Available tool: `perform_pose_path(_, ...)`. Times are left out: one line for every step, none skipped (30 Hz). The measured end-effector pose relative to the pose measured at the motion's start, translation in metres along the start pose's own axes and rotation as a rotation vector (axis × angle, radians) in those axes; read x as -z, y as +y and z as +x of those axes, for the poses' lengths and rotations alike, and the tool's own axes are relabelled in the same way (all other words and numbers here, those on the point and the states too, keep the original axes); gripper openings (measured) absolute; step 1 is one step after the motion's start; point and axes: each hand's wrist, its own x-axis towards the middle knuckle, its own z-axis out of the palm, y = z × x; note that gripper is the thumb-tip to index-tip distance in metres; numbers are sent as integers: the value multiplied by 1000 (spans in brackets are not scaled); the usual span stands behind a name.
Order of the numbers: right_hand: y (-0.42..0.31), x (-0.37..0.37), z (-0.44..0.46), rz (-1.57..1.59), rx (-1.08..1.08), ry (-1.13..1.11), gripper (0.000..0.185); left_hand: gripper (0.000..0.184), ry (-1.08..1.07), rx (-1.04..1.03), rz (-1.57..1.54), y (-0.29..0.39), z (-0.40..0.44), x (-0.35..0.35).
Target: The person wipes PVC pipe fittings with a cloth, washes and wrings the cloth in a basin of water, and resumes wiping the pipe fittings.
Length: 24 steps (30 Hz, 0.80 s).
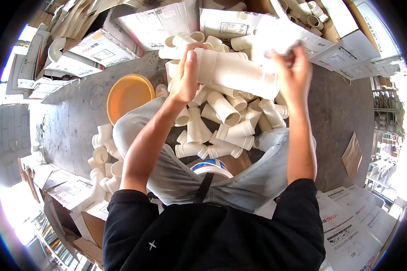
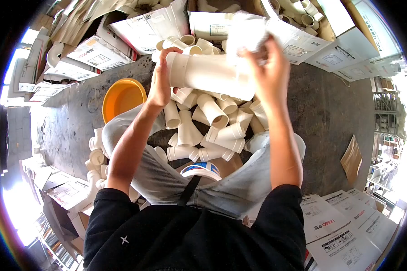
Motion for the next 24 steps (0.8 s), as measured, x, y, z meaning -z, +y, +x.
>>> perform_pose_path(-11, -10, -4, -153, -6, -124, 30, 49, 1, -24, 48, -3, 0, -1)
perform_pose_path(-18, -21, -12, -253, 47, -185, 33, 49, 1, -48, 97, -4, 1, -3)
perform_pose_path(-19, -32, -20, -352, 100, -246, 37, 49, -2, -57, 136, -2, -1, -5)
perform_pose_path(-15, -41, -26, -379, 172, -283, 43, 49, -6, -67, 176, 1, -4, -9)
perform_pose_path(-17, -47, -30, -378, 218, -315, 43, 49, -11, -77, 214, 3, -5, -11)
perform_pose_path(-18, -52, -35, -327, 253, -302, 43, 48, 7, -141, 251, 1, -6, -14)
perform_pose_path(-18, -56, -37, -275, 289, -287, 44, 48, 20, -153, 255, 2, -6, -14)
perform_pose_path(-19, -56, -37, -262, 353, -276, 43, 49, 33, -165, 260, 3, -7, -15)
perform_pose_path(-20, -57, -37, -248, 418, -267, 43, 49, 50, -175, 263, 6, -8, -14)
perform_pose_path(-22, -58, -36, -234, 485, -259, 43, 49, 57, -231, 224, -1, -5, -12)
perform_pose_path(-25, -57, -35, -257, 543, -274, 42, 49, 56, -190, 151, -1, -5, -11)
perform_pose_path(-30, -55, -36, -280, 601, -291, 41, 49, 57, -150, 76, 0, -6, -10)
perform_pose_path(-35, -54, -38, -304, 661, -309, 40, 49, 59, -109, 0, 1, -6, -9)
perform_pose_path(-39, -57, -43, -359, 722, -287, 31, 47, 63, -82, 47, -1, -5, -3)
perform_pose_path(-38, -58, -43, -348, 759, -313, 30, 45, 84, -86, -22, -6, 0, -3)
perform_pose_path(-37, -58, -44, -336, 792, -340, 29, 44, 101, -40, -109, -9, 3, -2)
perform_pose_path(-35, -56, -45, -324, 824, -365, 29, 43, 116, 8, -195, -11, 4, 0)
perform_pose_path(-34, -52, -42, -320, 868, -359, 25, 44, 96, 41, -210, -1, 3, 1)
perform_pose_path(-30, -50, -38, -349, 870, -307, 24, 44, 84, 57, -114, 5, 3, 6)
perform_pose_path(-24, -47, -35, -377, 871, -256, 23, 49, 101, 75, -81, 9, 3, 5)
perform_pose_path(-22, -44, -31, -404, 872, -205, 22, 54, 118, 93, -49, 11, 2, 5)
perform_pose_path(-24, -37, -24, -466, 805, -187, 25, 53, 112, 64, -20, 11, 2, 6)
perform_pose_path(-24, -32, -16, -470, 756, -138, 30, 52, 105, 34, 8, 10, 1, 7)
perform_pose_path(-18, -27, -13, -474, 633, -147, 31, 51, 96, 3, 35, 10, 1, 7)
